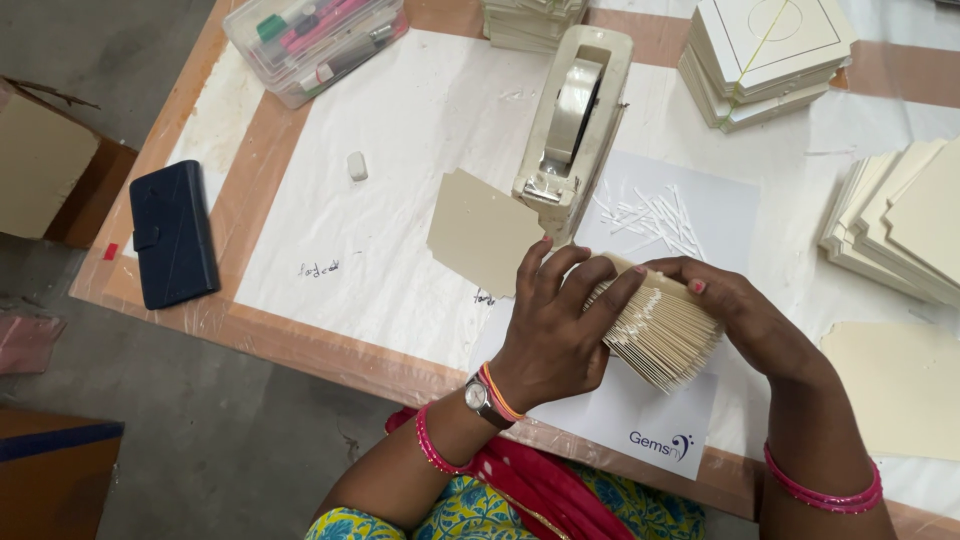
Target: The person assembles paper components by hand, folding and aligning small white cards and securing them with thin white strips.
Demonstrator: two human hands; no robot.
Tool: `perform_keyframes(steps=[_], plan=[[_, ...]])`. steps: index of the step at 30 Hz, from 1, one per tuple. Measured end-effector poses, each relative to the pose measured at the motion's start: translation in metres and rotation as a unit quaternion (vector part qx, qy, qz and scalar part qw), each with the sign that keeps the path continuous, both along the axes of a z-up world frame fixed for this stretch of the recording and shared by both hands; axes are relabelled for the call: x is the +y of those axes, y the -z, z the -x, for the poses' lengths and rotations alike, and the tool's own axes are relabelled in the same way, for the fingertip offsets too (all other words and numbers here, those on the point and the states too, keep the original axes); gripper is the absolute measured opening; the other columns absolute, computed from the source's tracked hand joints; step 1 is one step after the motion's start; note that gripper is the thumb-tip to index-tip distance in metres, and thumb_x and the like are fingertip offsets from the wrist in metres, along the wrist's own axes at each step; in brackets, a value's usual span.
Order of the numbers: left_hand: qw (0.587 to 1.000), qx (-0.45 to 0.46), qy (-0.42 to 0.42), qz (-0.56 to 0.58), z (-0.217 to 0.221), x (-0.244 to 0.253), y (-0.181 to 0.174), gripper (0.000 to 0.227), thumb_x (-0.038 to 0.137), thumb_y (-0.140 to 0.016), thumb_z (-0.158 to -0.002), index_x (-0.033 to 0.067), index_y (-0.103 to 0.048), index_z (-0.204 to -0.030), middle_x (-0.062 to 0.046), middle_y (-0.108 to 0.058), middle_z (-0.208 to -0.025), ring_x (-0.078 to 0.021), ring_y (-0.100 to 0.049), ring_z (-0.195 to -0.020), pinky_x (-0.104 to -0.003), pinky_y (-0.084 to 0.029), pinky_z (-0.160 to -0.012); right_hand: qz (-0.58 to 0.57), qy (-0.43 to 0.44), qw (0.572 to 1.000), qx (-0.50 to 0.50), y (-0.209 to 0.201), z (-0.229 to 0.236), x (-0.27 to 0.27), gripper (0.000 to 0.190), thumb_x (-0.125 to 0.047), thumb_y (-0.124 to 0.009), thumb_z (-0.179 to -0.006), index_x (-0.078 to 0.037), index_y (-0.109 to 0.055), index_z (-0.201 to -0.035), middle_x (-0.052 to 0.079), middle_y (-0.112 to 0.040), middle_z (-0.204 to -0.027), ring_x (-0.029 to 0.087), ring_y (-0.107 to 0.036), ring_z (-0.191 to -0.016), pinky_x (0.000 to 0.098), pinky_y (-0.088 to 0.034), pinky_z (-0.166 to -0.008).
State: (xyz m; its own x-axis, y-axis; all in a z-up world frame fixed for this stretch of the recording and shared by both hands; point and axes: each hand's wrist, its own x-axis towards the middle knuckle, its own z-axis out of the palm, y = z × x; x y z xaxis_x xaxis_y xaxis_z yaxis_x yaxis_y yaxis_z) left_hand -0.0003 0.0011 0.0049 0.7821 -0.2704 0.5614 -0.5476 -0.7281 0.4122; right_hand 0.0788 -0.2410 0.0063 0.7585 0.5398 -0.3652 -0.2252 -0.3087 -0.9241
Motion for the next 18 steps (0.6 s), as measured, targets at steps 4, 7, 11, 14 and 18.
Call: perform_keyframes(steps=[4,7,11,14,18], plan=[[1.0,-0.005,0.001,-0.005,-0.0005,-0.0006,-0.0011,0.075,0.009,-0.07,-0.073,0.0121,-0.055,-0.146,-0.009,-0.05,-0.133,-0.0335,-0.044,-0.134,-0.064,-0.026,-0.125,-0.032,-0.012,0.999,-0.011,-0.0029,0.0,0.0009,0.067,-0.053,-0.043,-0.096,-0.002,-0.062,-0.136,0.014,-0.072,-0.122,0.023,-0.065,-0.113,0.0362,-0.049,-0.097],[1.0,-0.009,0.001,-0.007,-0.0003,0.0001,-0.0011,0.076,0.009,-0.069,-0.073,0.0127,-0.054,-0.148,-0.009,-0.05,-0.134,-0.0332,-0.044,-0.134,-0.063,-0.026,-0.125,-0.039,-0.013,0.999,-0.005,-0.0024,0.0002,0.0004,0.064,-0.049,-0.044,-0.097,-0.002,-0.062,-0.136,0.014,-0.072,-0.123,0.022,-0.065,-0.113,0.0359,-0.049,-0.098],[1.0,-0.013,0.002,-0.006,0.0014,0.0007,-0.0001,0.079,0.008,-0.069,-0.074,0.0134,-0.052,-0.151,-0.01,-0.05,-0.133,-0.0332,-0.043,-0.134,-0.063,-0.026,-0.126,-0.039,-0.017,0.999,-0.018,-0.0036,0.001,0.0016,0.063,-0.049,-0.043,-0.098,-0.001,-0.063,-0.135,0.014,-0.072,-0.121,0.023,-0.066,-0.113,0.0358,-0.049,-0.098],[1.0,-0.014,0.002,-0.008,0.0007,0.0005,0.0001,0.079,0.008,-0.069,-0.075,0.0148,-0.052,-0.152,-0.01,-0.05,-0.133,-0.0328,-0.044,-0.134,-0.063,-0.026,-0.126,-0.033,-0.015,0.999,-0.024,-0.004,0.0007,0.0014,0.062,-0.048,-0.043,-0.097,-0.002,-0.063,-0.135,0.014,-0.072,-0.121,0.023,-0.065,-0.112,0.0357,-0.049,-0.098],[1.0,-0.013,0.003,-0.009,0.0009,0.001,0.0005,0.077,0.008,-0.07,-0.076,0.0155,-0.053,-0.151,-0.01,-0.05,-0.132,-0.0327,-0.044,-0.134,-0.063,-0.026,-0.126,-0.027,-0.016,0.999,-0.033,-0.0048,0.0011,0.0017,0.062,-0.048,-0.043,-0.098,-0.002,-0.063,-0.135,0.014,-0.073,-0.119,0.023,-0.066,-0.111,0.0352,-0.05,-0.096]])
